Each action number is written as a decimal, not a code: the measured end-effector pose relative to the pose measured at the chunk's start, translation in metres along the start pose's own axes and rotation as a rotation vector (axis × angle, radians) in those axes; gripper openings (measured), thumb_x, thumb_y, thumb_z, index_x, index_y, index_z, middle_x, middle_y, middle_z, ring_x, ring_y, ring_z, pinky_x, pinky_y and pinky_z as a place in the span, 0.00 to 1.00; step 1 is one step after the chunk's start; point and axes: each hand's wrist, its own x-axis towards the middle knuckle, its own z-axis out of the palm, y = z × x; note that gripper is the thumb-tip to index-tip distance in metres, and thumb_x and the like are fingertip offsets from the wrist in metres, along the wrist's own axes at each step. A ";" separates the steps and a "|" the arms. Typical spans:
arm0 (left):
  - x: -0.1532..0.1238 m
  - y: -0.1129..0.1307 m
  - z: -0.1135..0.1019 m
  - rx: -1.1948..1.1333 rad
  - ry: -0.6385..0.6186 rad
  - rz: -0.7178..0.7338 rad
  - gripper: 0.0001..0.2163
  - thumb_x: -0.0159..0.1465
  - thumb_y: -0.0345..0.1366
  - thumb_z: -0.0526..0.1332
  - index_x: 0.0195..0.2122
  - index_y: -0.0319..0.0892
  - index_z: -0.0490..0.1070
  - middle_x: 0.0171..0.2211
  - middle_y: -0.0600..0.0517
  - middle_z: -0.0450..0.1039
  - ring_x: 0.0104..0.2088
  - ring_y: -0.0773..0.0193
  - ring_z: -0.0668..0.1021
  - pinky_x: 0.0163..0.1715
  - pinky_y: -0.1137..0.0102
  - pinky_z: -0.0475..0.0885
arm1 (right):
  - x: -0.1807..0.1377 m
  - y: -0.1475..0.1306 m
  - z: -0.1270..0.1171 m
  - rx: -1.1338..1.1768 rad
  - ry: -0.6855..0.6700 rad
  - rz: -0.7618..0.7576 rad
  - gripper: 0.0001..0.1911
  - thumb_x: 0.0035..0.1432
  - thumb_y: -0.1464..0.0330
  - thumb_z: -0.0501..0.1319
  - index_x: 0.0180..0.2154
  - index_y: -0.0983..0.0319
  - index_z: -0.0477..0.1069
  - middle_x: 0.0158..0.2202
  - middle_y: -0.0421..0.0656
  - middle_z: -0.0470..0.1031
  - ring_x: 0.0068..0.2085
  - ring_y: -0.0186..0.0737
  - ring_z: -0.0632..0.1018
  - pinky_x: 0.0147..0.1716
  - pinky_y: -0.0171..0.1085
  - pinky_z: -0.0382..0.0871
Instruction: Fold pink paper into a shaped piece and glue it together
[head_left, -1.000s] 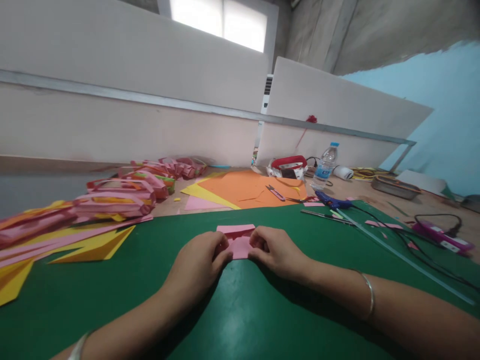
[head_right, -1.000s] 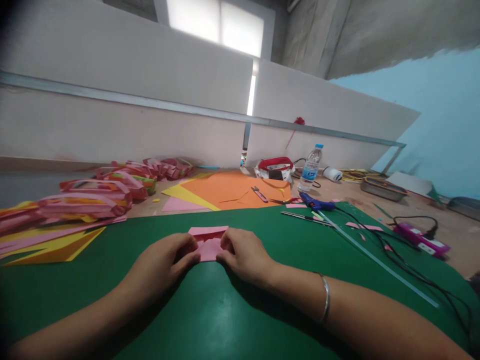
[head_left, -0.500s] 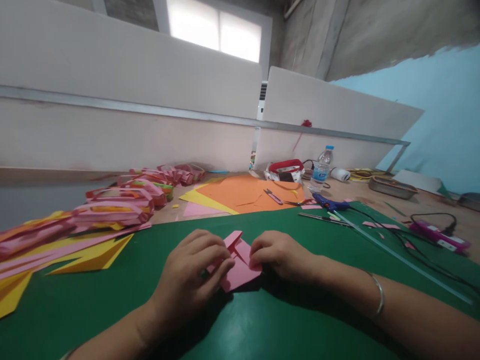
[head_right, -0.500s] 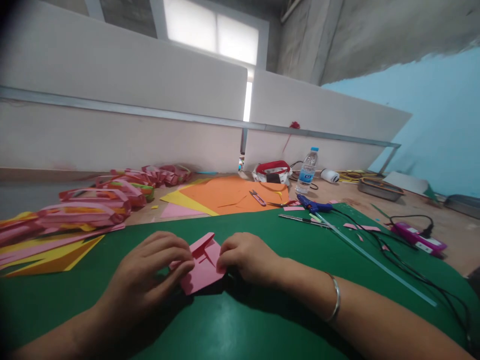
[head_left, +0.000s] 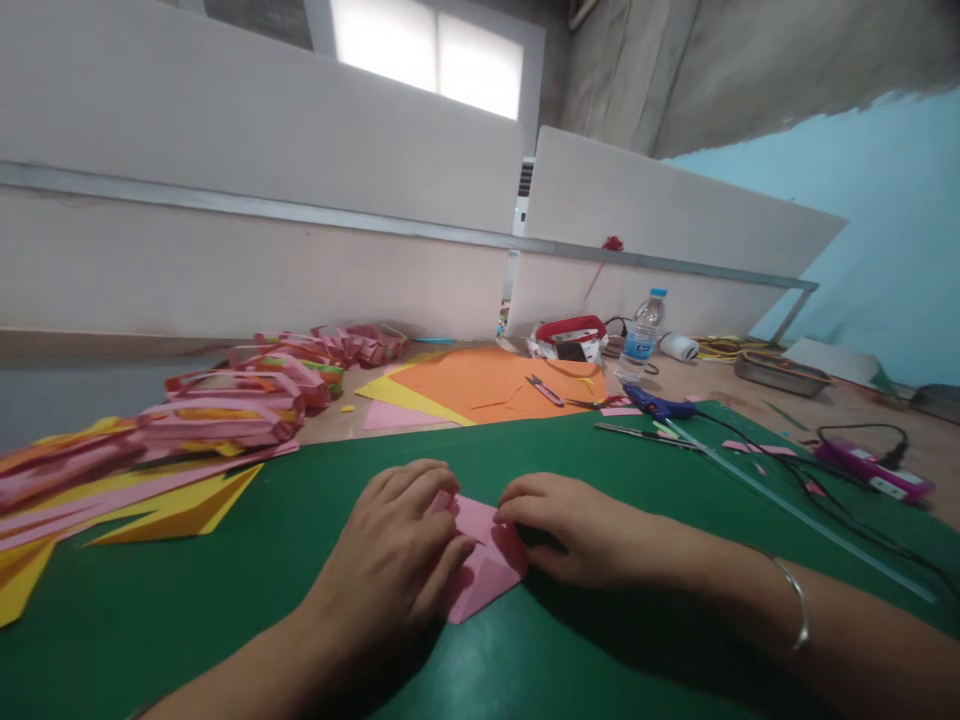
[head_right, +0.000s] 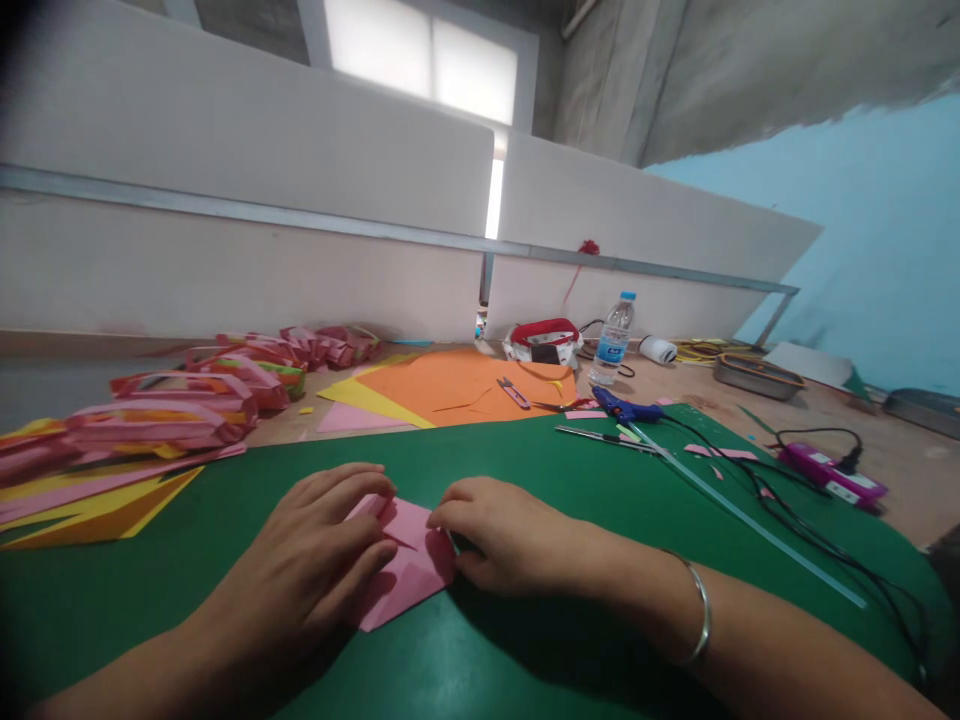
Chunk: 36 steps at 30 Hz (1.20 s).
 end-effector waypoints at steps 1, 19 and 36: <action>-0.001 0.000 0.000 -0.023 -0.002 -0.022 0.11 0.61 0.37 0.53 0.29 0.44 0.75 0.43 0.47 0.71 0.50 0.54 0.68 0.49 0.57 0.61 | 0.000 0.001 0.001 -0.008 -0.003 -0.004 0.16 0.50 0.81 0.55 0.40 0.62 0.70 0.45 0.46 0.71 0.45 0.39 0.71 0.44 0.35 0.64; -0.006 0.004 -0.007 -0.062 -0.103 -0.158 0.17 0.59 0.41 0.55 0.50 0.60 0.66 0.54 0.51 0.65 0.52 0.50 0.68 0.46 0.54 0.65 | 0.006 0.013 0.009 0.341 0.146 0.268 0.24 0.49 0.79 0.60 0.50 0.65 0.65 0.41 0.46 0.73 0.33 0.32 0.74 0.34 0.33 0.70; 0.003 0.008 -0.019 -0.068 -0.053 -0.237 0.09 0.60 0.36 0.54 0.34 0.54 0.74 0.34 0.57 0.77 0.35 0.60 0.75 0.37 0.63 0.65 | 0.017 -0.006 0.015 0.908 0.157 0.496 0.10 0.59 0.69 0.55 0.43 0.65 0.63 0.27 0.40 0.71 0.27 0.31 0.74 0.27 0.31 0.65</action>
